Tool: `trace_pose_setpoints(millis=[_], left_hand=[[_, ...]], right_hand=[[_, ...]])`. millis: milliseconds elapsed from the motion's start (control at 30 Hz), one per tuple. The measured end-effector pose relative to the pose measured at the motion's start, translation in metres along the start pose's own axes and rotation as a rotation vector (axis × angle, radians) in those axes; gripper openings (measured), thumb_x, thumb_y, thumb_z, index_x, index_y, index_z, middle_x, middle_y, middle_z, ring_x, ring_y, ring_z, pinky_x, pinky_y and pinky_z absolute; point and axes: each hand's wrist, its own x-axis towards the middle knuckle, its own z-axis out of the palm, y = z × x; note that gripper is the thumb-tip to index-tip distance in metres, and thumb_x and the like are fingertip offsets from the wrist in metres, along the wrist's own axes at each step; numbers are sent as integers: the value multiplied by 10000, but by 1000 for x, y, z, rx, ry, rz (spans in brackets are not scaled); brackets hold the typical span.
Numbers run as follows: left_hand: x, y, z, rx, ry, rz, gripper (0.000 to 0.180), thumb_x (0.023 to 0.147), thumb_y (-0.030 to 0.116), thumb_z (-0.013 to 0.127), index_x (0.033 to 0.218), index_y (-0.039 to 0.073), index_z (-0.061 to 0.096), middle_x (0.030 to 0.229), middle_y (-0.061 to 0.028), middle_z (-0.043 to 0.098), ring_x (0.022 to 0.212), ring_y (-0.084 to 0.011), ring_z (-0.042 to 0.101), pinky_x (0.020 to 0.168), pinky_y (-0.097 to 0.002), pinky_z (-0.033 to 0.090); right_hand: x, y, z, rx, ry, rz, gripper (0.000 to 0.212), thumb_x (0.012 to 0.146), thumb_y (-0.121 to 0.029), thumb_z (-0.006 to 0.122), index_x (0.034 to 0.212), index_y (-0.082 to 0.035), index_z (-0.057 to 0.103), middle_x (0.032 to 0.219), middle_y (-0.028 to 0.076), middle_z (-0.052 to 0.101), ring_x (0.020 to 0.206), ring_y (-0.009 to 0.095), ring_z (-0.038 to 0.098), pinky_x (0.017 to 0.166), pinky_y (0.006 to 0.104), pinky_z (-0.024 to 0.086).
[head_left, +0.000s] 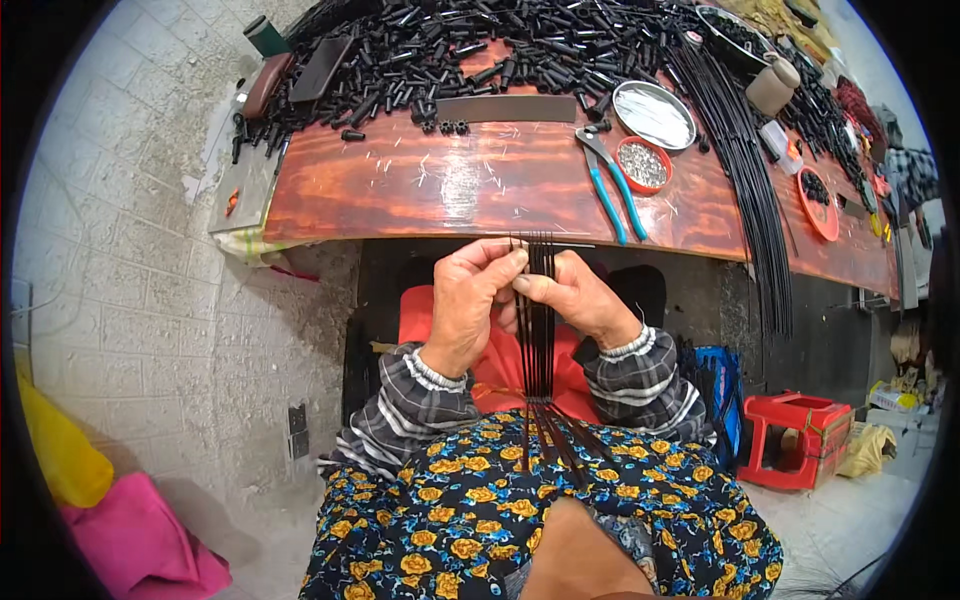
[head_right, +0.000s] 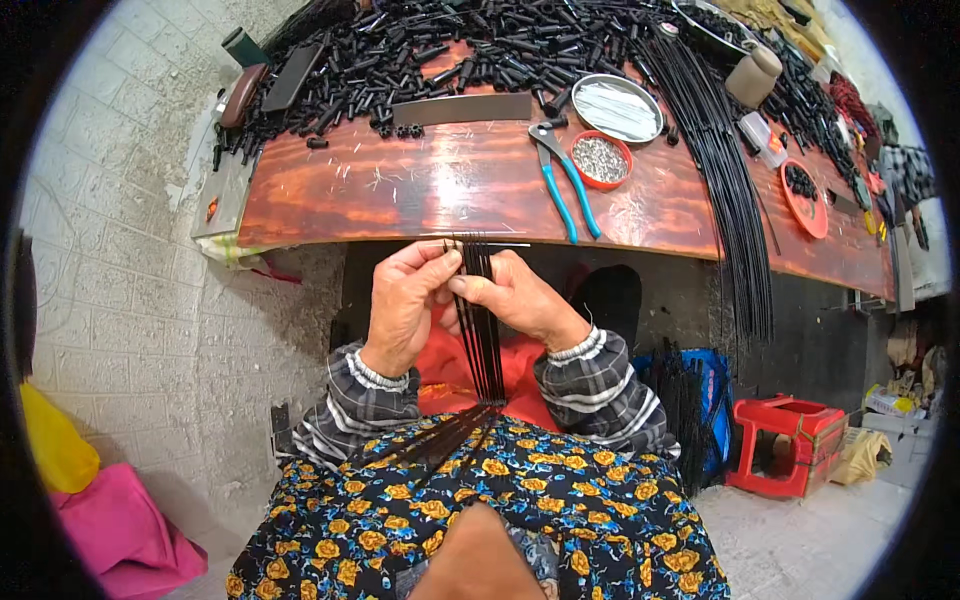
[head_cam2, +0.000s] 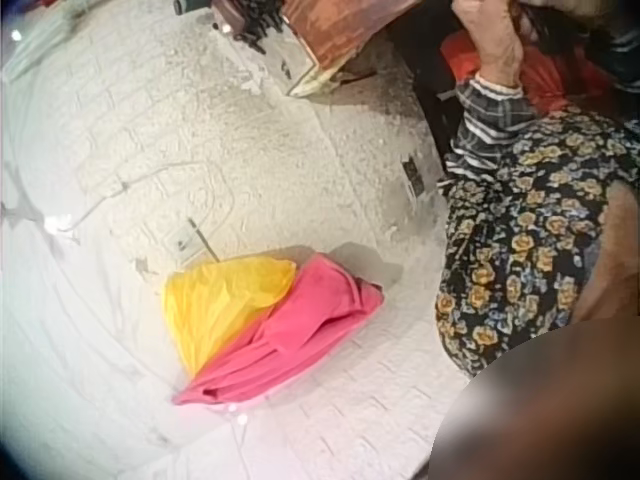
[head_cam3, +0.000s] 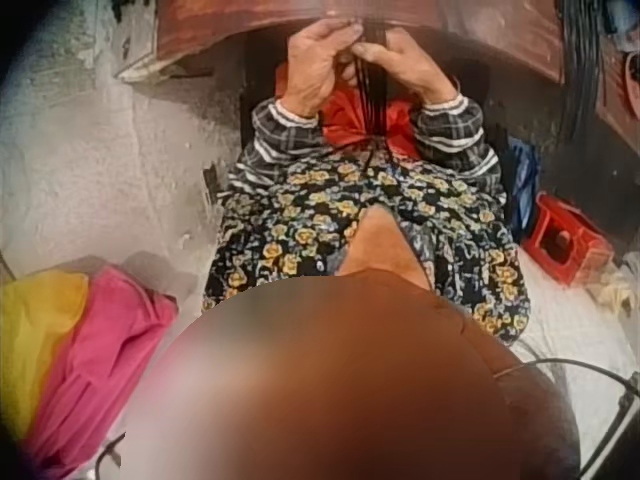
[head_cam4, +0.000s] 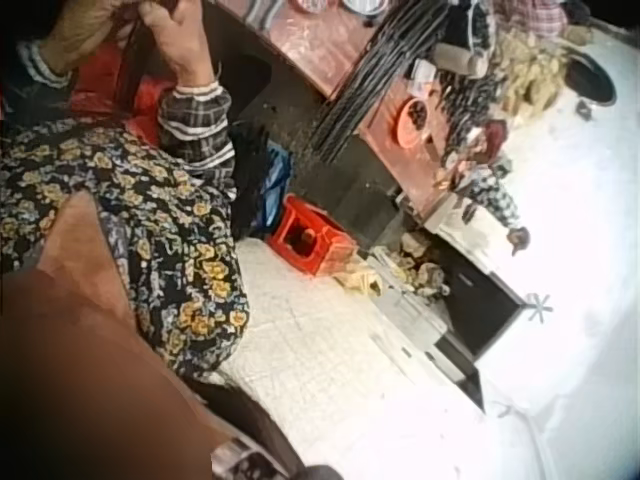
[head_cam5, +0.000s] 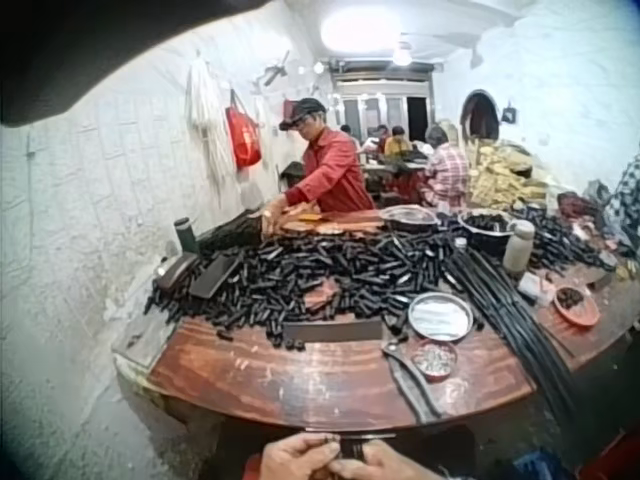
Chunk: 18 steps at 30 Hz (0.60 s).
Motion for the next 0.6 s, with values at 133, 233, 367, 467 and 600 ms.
trace_pose_setpoints(millis=[133, 233, 367, 467, 600], left_hand=[[9, 1, -30, 29, -42, 80, 247, 880, 106, 609, 1077, -44, 612, 809, -97, 636, 640, -154, 609, 580, -274, 508], [33, 28, -64, 181, 71, 260, 258, 893, 84, 570, 1108, -60, 583, 922, -148, 667, 776, -222, 668, 713, -316, 562], [113, 92, -109, 677, 384, 588, 226, 835, 26, 616, 1048, -42, 649, 764, -54, 650, 591, -95, 597, 510, -201, 462], [176, 129, -157, 1525, 638, 901, 342, 739, 181, 681, 1044, 28, 674, 793, -129, 668, 674, -225, 636, 621, -337, 500], [215, 144, -142, 1799, 534, 618, 304, 731, 167, 592, 1011, 99, 690, 973, -186, 652, 922, -351, 617, 797, -453, 488]], right_hand=[[0, -5, 1, -44, 6, 96, 271, 923, -221, 537, 953, 40, 608, 769, 104, 671, 691, 176, 667, 660, 291, 547], [0, -7, -1, -70, 18, 132, 298, 925, -232, 534, 933, 50, 630, 777, 129, 687, 700, 184, 674, 671, 300, 549], [3, -8, -7, -83, 30, 137, 301, 929, -230, 532, 937, 54, 631, 780, 127, 690, 700, 187, 675, 677, 302, 550], [13, -7, -6, -64, 6, 152, 302, 932, -230, 531, 941, 54, 632, 783, 117, 689, 705, 189, 676, 684, 303, 551], [16, -7, -9, -43, 44, 155, 304, 939, -234, 527, 947, 53, 628, 795, 115, 687, 721, 185, 675, 689, 297, 547]])
